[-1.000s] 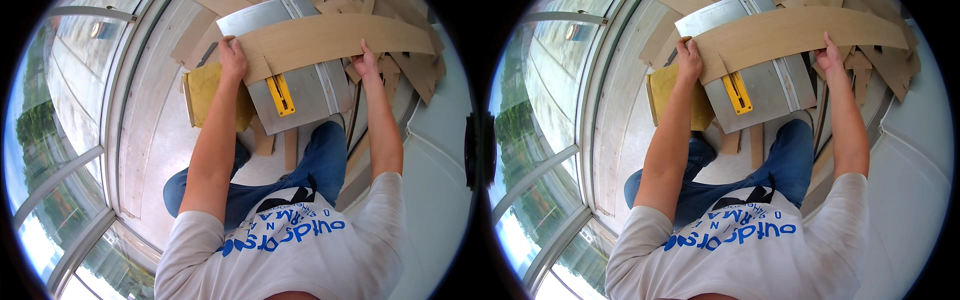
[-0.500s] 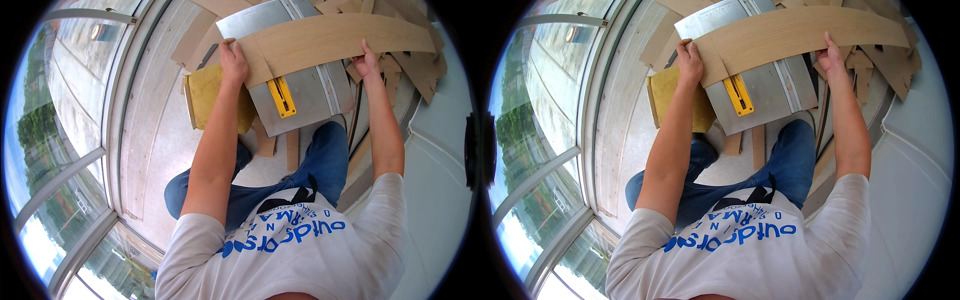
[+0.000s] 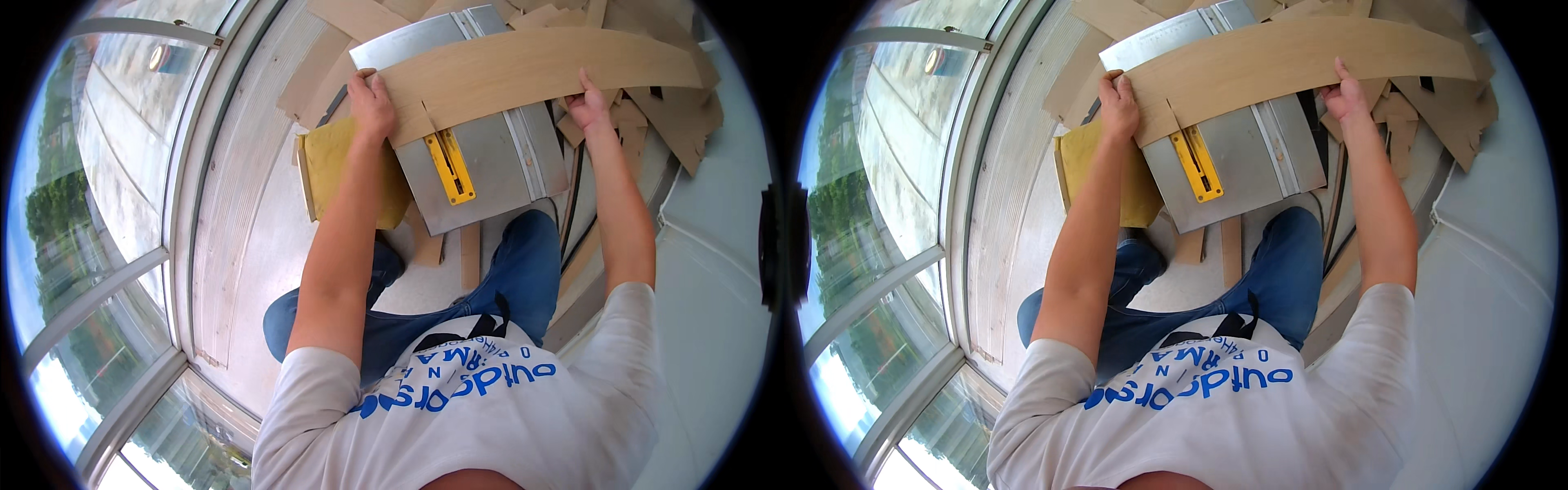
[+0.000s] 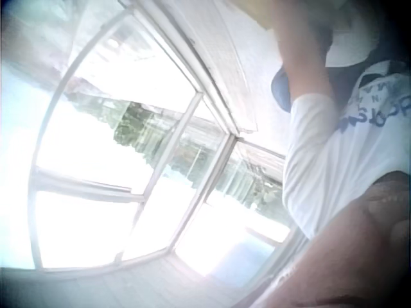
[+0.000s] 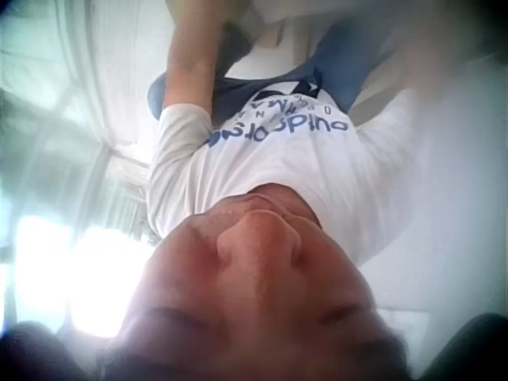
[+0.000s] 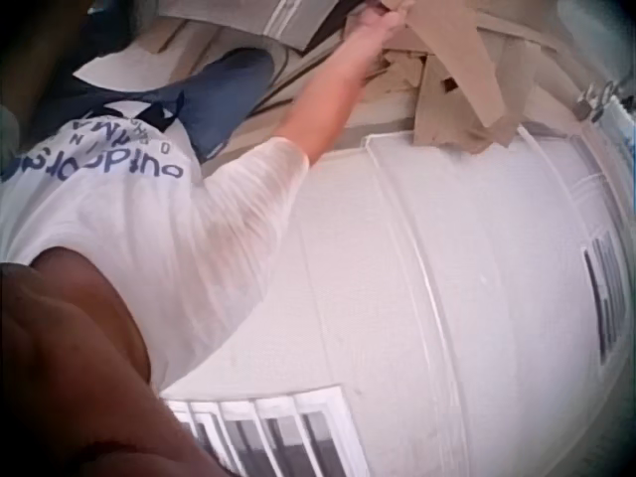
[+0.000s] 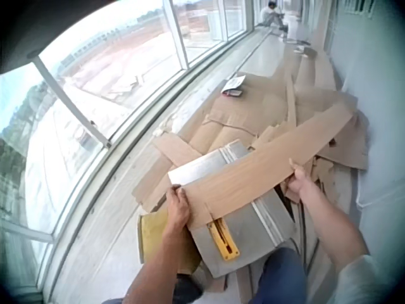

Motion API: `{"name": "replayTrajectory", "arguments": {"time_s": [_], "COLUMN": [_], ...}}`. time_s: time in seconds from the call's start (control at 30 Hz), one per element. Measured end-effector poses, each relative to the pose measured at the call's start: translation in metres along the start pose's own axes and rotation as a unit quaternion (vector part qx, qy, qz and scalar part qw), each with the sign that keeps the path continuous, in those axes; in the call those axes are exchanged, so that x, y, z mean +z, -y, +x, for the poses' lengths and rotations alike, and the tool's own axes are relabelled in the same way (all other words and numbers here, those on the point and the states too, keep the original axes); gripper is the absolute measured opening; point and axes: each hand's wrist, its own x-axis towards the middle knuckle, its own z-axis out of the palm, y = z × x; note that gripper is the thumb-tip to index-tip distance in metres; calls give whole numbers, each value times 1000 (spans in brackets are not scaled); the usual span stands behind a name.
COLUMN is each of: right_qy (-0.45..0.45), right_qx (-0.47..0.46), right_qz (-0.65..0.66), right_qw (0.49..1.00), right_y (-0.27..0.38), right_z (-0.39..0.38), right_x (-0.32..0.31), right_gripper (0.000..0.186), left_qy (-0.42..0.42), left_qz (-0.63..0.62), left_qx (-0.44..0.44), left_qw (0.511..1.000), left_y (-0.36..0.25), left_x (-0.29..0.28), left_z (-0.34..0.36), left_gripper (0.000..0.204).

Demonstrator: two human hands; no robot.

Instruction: The person cuts a wooden floorboard using a table saw, then carries it to a room where they fit it into the floor and tap it into place using a hammer and a tapping block.

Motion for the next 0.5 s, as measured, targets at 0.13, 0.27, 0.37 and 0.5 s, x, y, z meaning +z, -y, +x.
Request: {"name": "replayTrajectory", "arguments": {"time_s": [0.13, 0.27, 0.37, 0.5], "right_qy": [30, 111, 184, 232], "right_qx": [-35, -42, -53, -159], "right_qz": [-14, -36, -48, -120], "right_qw": [999, 992, 980, 952], "right_y": [42, 96, 97, 75], "right_z": [40, 31, -32, -128], "right_x": [66, 116, 153, 187], "right_gripper": [31, 27, 27, 29], "left_qy": [46, 200, 322, 311], "left_qz": [260, 345, 309, 119], "left_qx": [-5, 126, 189, 33], "left_qw": [964, 908, 875, 942], "left_y": [-48, -156, -214, -234], "left_x": [-34, -104, -133, -107], "left_z": [77, 107, 91, 47], "left_gripper": [44, 50, 62, 69]}}
